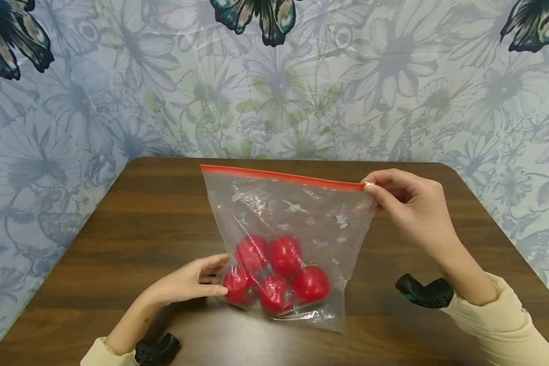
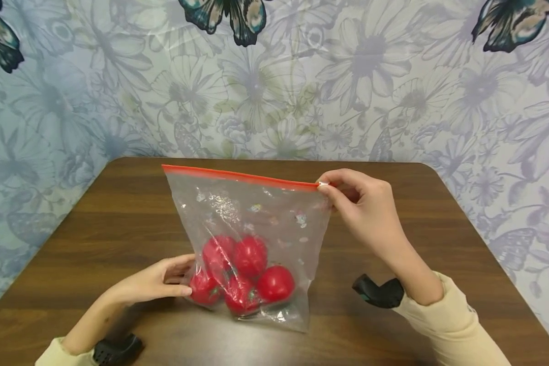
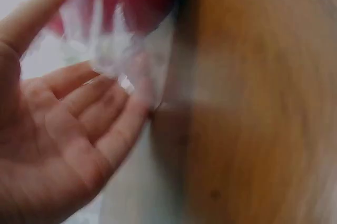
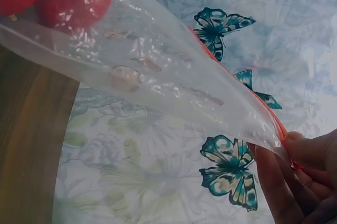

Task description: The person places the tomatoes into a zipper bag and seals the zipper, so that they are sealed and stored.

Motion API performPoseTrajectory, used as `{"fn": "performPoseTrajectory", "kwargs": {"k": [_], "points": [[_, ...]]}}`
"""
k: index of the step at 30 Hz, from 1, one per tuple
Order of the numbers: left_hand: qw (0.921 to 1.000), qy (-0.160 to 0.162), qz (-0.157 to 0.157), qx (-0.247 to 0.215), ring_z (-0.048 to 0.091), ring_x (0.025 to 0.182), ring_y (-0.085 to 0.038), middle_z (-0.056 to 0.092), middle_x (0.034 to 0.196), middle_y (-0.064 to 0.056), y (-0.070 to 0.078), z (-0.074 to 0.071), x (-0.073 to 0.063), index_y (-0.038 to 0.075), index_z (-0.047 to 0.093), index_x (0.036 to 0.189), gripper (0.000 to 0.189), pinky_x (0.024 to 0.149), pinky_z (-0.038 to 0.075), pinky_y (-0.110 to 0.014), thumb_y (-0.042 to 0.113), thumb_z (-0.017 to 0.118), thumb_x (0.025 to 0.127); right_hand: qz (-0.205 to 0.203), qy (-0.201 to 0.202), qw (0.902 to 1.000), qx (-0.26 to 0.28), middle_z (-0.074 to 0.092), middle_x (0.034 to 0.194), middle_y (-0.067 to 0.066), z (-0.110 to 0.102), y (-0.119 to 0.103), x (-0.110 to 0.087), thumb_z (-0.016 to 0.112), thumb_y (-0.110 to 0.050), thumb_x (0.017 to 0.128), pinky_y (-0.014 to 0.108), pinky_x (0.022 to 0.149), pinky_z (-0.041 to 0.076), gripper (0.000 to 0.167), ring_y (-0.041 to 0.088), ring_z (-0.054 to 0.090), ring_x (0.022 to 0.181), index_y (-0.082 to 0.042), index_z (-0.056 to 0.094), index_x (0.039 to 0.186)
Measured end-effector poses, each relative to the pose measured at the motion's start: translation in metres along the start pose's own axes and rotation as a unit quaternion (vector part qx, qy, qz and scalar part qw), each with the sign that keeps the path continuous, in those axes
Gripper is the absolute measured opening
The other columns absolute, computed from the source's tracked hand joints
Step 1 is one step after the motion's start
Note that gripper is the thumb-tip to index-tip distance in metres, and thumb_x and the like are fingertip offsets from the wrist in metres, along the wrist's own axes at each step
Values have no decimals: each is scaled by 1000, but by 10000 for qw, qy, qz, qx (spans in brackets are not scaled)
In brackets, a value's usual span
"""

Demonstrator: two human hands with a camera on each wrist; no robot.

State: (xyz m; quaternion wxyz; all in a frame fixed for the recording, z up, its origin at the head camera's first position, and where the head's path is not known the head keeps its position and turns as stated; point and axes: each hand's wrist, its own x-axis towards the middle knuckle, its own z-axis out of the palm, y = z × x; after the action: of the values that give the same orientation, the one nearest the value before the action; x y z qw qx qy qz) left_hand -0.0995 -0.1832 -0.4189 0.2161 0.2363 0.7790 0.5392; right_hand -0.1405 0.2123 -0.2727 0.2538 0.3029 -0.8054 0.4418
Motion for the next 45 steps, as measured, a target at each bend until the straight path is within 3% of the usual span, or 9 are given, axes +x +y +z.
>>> {"fn": "performPoseTrajectory", "kwargs": {"k": [4,8,15,20,24,29,37,41,45], "points": [[10000,65,36,42,55,108,-34,54,121,-25,-8,-1,-3,-17,44,127,51,88,48,-33,11,65,89,524,92,9985,140,65,79,4,-10,1,-6,67,8,81,19,55,53,12,10,62,56,2,69,91],[9985,385,60,380,63,90,-20,66,101,-14,-8,3,-3,-14,59,112,33,76,52,-26,8,66,88,363,113,9992,130,65,73,6,-19,-9,-15,67,10,81,18,51,51,13,10,61,54,2,69,91],[9939,783,563,533,65,78,-14,69,90,-3,2,6,-14,-7,66,105,20,64,55,-31,4,64,88,-174,521,9751,2146,60,84,32,-45,-20,-47,58,28,75,25,55,53,23,24,64,60,23,58,97],[9930,407,1100,-100,64,83,-16,68,95,-8,7,-4,-26,-12,59,114,25,71,55,-35,-1,57,91,673,791,9664,2352,60,83,34,-57,-24,-49,56,25,79,30,58,54,24,31,65,61,25,54,103],[9944,16,939,-487,65,86,-18,67,95,-11,5,-7,-30,-19,49,121,34,76,53,-35,-2,56,92,1235,488,9616,2403,63,83,23,-49,-20,-34,58,16,84,31,56,54,18,27,66,61,20,57,101],[9975,33,588,-388,64,84,-19,67,93,-12,1,-6,-22,-19,51,119,33,74,54,-34,1,56,93,1439,301,9589,2428,65,79,13,-31,16,-19,61,9,86,27,53,53,12,17,66,58,15,61,96],[9967,677,-69,441,59,75,-14,65,89,-7,-11,-7,-2,-16,52,121,34,65,51,-24,3,56,93,1969,-503,9773,604,65,79,4,15,104,20,63,-16,91,25,52,54,26,13,62,57,8,64,101],[9923,898,72,848,61,72,-14,66,83,-4,-10,-3,7,-14,56,116,26,71,52,-25,-2,54,92,2581,-998,9596,509,64,83,7,39,148,32,60,-20,94,27,56,55,31,15,61,62,7,62,108],[9845,1271,87,1202,53,58,-13,61,72,-1,-4,2,10,-11,60,112,22,54,50,-25,-1,55,92,3169,-1208,9387,617,62,89,10,57,179,35,57,-20,95,27,59,54,32,10,59,64,7,60,113]]}}
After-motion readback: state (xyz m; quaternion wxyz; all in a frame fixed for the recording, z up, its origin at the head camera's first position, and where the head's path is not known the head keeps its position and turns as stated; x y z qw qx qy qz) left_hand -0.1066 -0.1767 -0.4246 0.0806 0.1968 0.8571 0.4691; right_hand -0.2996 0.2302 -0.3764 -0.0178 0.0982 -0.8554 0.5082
